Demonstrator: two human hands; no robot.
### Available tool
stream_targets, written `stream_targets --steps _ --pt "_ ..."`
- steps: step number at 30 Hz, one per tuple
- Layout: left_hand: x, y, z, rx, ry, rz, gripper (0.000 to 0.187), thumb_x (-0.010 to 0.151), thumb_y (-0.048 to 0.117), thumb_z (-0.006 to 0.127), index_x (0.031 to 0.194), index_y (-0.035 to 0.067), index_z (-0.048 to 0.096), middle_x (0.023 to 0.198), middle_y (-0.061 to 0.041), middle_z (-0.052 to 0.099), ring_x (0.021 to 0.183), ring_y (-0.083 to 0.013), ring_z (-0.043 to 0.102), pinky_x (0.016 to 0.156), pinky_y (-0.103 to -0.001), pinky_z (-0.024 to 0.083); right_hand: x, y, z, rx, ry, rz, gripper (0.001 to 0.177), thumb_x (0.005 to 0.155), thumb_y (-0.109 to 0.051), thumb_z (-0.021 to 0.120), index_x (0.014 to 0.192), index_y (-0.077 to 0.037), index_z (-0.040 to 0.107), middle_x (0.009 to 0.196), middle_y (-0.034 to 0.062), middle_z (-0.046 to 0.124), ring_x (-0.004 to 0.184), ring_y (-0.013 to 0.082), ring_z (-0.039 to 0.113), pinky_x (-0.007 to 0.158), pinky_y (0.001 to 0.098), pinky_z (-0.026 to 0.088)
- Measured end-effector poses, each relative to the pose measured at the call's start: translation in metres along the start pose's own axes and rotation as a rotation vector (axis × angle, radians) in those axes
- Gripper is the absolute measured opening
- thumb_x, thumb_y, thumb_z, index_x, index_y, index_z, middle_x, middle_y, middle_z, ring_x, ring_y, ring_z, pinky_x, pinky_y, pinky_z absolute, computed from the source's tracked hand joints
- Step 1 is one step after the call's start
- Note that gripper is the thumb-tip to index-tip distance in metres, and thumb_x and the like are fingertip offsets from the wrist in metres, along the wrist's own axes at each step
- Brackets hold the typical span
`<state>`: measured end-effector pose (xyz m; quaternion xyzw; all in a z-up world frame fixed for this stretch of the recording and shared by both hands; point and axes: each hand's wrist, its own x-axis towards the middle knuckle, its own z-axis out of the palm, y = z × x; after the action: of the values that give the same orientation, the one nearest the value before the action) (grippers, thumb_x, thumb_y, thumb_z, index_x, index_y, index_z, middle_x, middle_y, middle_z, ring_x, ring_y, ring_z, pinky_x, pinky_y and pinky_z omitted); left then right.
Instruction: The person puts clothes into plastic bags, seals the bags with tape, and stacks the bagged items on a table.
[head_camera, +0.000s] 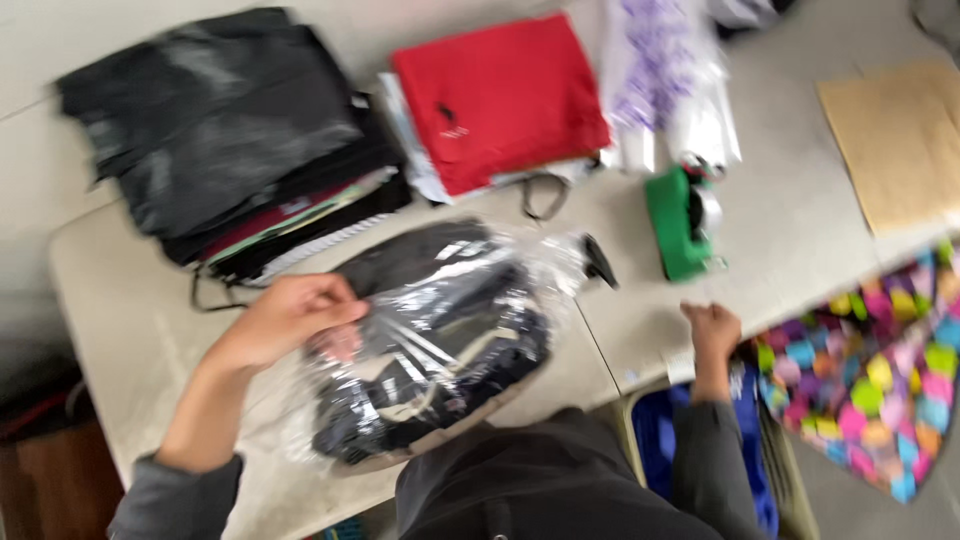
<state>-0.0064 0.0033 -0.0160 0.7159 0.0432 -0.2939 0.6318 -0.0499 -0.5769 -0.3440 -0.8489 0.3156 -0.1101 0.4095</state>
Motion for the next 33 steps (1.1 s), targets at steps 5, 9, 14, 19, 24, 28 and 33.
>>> stream_targets --steps 5,9,14,19,24,28,33 --pt "0.004 0.002 -0.003 -0.161 -0.022 -0.048 0.017 0.080 0.008 0.066 0.082 -0.007 0.058 0.065 -0.026 0.068 0.050 -0.0283 0.068 0.041 -0.033 0.055 0.024 -0.204 -0.018 0.658 -0.405 -0.341 0.033 0.076 0.003 0.066 0.063 -0.014 0.041 0.074 0.0104 0.059 0.076 0.0245 0.057 0.070 0.0318 0.043" --pt "0.007 -0.002 -0.004 -0.228 -0.084 -0.077 0.020 0.083 0.007 0.064 0.086 -0.010 0.055 0.067 -0.028 0.066 0.052 -0.0290 0.067 0.044 -0.033 0.056 -0.062 -0.373 -0.040 0.635 -1.114 -0.883 0.025 0.073 -0.003 0.070 0.069 -0.017 0.049 0.071 0.0091 0.059 0.075 0.0277 0.065 0.071 0.0350 0.052" --pt "0.011 -0.006 -0.005 -0.216 -0.091 -0.070 0.017 0.085 0.007 0.062 0.087 -0.008 0.054 0.068 -0.028 0.066 0.055 -0.0298 0.068 0.045 -0.034 0.057 -0.165 -0.547 0.054 -0.363 -1.664 -1.437 0.024 0.066 -0.035 0.080 0.065 -0.018 0.063 0.055 -0.0015 0.057 0.057 0.0224 0.062 0.055 0.0356 0.049" --pt "0.012 -0.003 -0.007 -0.196 -0.129 -0.072 0.022 0.084 0.013 0.065 0.090 -0.005 0.054 0.072 -0.026 0.067 0.060 -0.0287 0.069 0.054 -0.034 0.058 -0.170 -0.544 0.108 -0.930 -1.526 -1.670 0.033 0.062 -0.050 0.077 0.077 -0.022 0.066 0.060 0.0009 0.061 0.069 0.0273 0.065 0.058 0.0394 0.050" --pt "0.015 -0.004 -0.012 -0.237 -0.166 -0.063 0.024 0.083 0.015 0.068 0.089 -0.005 0.056 0.070 -0.026 0.066 0.059 -0.0291 0.069 0.054 -0.034 0.058 -0.151 -0.579 0.116 -0.971 -1.564 -1.713 0.053 0.061 -0.063 0.074 0.059 -0.013 0.060 0.064 0.0030 0.051 0.067 0.0271 0.061 0.057 0.0376 0.047" --pt "0.020 -0.006 -0.017 -0.257 -0.168 -0.075 0.023 0.083 0.013 0.068 0.090 -0.005 0.056 0.071 -0.028 0.066 0.060 -0.0294 0.069 0.054 -0.034 0.058 -0.168 -0.582 0.130 -1.180 -1.474 -1.797 0.056 0.063 -0.067 0.068 0.057 -0.011 0.067 0.056 0.0120 0.060 0.062 0.0325 0.062 0.054 0.0410 0.047" --pt "0.023 -0.003 -0.023 -0.195 -0.161 -0.073 0.024 0.082 0.013 0.067 0.089 -0.006 0.055 0.071 -0.026 0.067 0.061 -0.0276 0.069 0.055 -0.032 0.058 -0.171 -0.583 0.151 -1.330 -1.244 -1.909 0.102 0.042 -0.085 0.067 0.108 -0.008 0.058 0.111 0.0089 0.059 0.098 0.0264 0.062 0.077 0.0387 0.051"
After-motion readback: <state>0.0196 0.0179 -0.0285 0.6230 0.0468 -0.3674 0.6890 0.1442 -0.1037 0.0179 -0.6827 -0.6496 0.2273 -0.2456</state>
